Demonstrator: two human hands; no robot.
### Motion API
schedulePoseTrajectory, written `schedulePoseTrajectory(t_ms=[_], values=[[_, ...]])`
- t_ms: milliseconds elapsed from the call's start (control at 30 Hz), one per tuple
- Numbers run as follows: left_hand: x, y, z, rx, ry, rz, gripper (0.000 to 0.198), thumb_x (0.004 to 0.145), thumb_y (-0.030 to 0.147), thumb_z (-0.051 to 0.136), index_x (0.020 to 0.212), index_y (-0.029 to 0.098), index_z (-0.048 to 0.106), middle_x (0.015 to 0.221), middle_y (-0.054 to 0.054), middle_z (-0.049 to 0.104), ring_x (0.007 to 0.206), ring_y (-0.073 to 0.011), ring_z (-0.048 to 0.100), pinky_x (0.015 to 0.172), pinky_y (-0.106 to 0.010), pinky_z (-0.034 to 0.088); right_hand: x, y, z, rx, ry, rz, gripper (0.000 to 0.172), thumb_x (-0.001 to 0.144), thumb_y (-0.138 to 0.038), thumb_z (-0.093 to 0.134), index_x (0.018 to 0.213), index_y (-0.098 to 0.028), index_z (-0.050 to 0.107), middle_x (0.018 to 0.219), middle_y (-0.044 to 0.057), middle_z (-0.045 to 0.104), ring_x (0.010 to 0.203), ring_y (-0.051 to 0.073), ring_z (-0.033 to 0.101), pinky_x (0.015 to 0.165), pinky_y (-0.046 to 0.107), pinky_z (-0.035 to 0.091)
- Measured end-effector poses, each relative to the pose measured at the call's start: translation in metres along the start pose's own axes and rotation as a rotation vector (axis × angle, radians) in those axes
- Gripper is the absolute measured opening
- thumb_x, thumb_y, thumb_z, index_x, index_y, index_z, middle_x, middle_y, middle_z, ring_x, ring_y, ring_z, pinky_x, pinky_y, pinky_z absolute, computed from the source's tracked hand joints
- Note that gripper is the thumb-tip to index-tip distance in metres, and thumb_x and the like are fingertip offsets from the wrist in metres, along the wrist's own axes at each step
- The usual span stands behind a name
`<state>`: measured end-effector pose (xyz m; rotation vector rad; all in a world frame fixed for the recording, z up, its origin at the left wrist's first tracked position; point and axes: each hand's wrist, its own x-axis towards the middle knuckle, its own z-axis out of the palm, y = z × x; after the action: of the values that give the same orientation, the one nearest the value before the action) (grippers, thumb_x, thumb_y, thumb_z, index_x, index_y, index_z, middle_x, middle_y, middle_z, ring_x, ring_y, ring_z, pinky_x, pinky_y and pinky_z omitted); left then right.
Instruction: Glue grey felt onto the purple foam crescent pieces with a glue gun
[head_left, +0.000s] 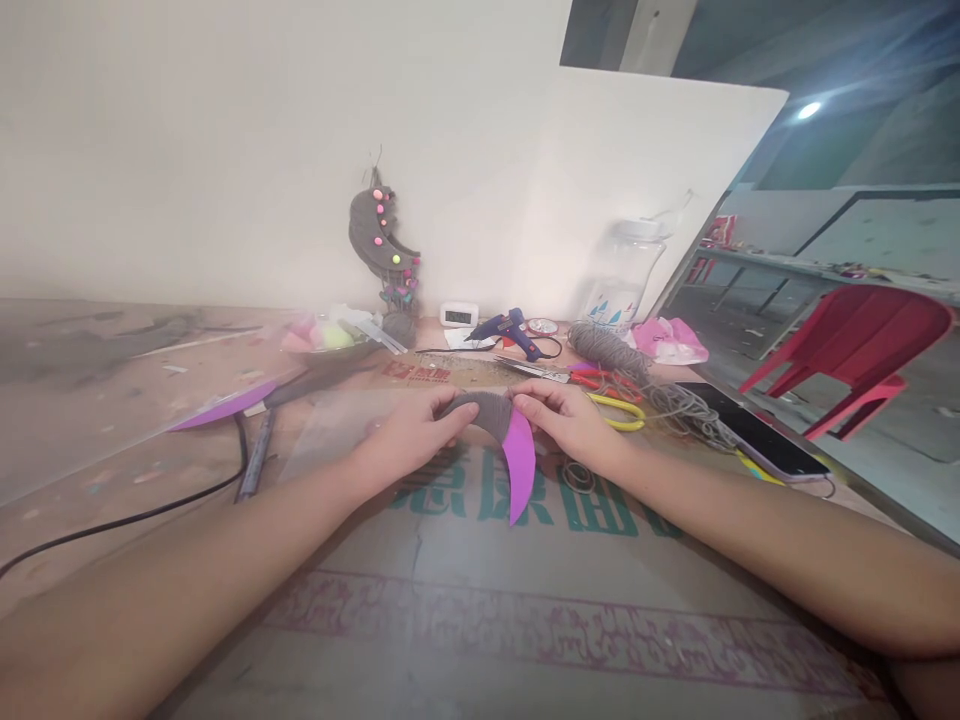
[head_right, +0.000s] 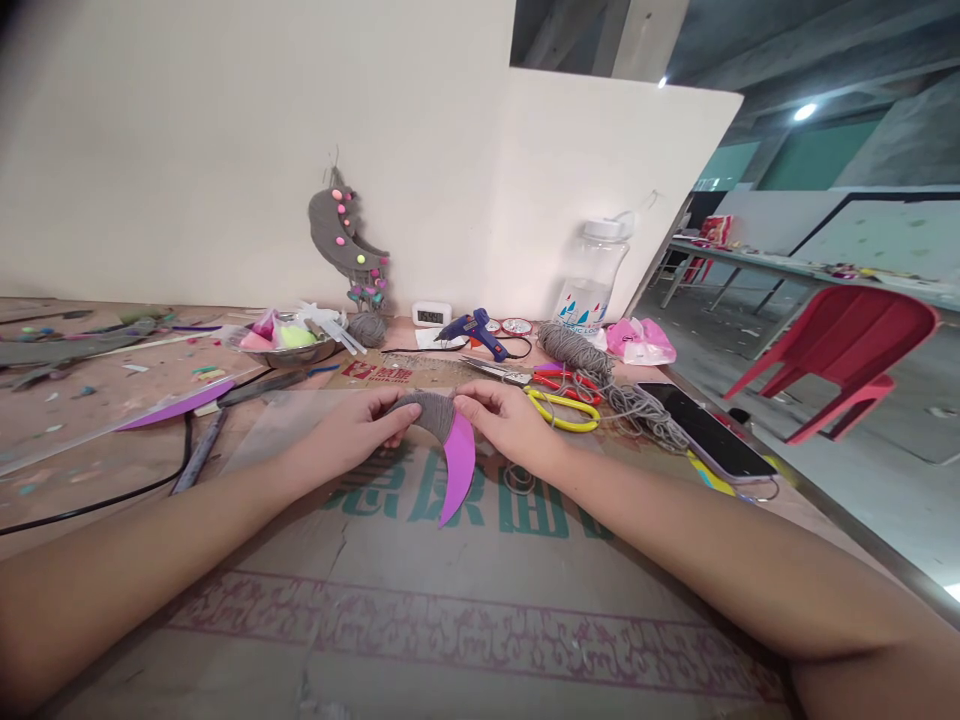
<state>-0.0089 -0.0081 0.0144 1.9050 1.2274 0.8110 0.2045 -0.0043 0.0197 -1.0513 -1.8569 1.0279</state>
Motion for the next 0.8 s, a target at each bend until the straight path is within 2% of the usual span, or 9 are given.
schedulePoseTrajectory(t_ms=[167, 400, 533, 800], values=[[0.0006, 0.0006, -0.0004, -0.013, -0.001, -0.005, 0.032, 0.081, 0.050, 0.045, 0.073, 0.019, 0.052, 0.060, 0.003, 0.049, 0.055, -0.0120, 0.044, 0.050, -0.023, 0.032, -0.0015, -0.0034, 0.0009, -0.009, -0.011, 0.022, 0.027, 0.083, -0.040, 0.053, 0.095, -0.017, 0.059, 0.063, -0.002, 0.054, 0.050, 0.010, 0.045, 0.047, 0.022, 0.037], [0.0008, 0.0003, 0.0000, -0.005, -0.014, 0.041, 0.032, 0.082, 0.049, 0.045, 0.073, 0.019, 0.053, 0.061, 0.003, 0.048, 0.055, -0.0116, 0.043, 0.050, -0.023, 0.030, -0.0005, -0.0024, 0.0026, -0.053, 0.006, 0.011, 0.027, 0.082, -0.043, 0.053, 0.080, -0.017, 0.057, 0.057, -0.004, 0.049, 0.046, 0.008, 0.039, 0.044, 0.021, 0.032], [-0.0001, 0.0015, 0.0000, 0.006, -0.018, 0.042, 0.032, 0.082, 0.049, 0.045, 0.072, 0.019, 0.052, 0.061, 0.003, 0.047, 0.054, -0.0115, 0.042, 0.050, -0.023, 0.030, -0.0003, -0.0008, 0.0023, -0.074, -0.006, 0.014, 0.029, 0.083, -0.045, 0.052, 0.078, -0.017, 0.056, 0.055, -0.005, 0.048, 0.045, 0.008, 0.038, 0.044, 0.021, 0.032], [0.0009, 0.0002, -0.0008, -0.039, -0.006, 0.012, 0.032, 0.082, 0.048, 0.045, 0.071, 0.019, 0.050, 0.060, 0.003, 0.048, 0.055, -0.0115, 0.043, 0.051, -0.023, 0.031, 0.0021, 0.0006, -0.0018, -0.061, 0.003, -0.022, 0.044, 0.088, -0.054, 0.040, 0.069, -0.016, 0.051, 0.057, -0.003, 0.043, 0.052, 0.009, 0.040, 0.048, 0.021, 0.032]])
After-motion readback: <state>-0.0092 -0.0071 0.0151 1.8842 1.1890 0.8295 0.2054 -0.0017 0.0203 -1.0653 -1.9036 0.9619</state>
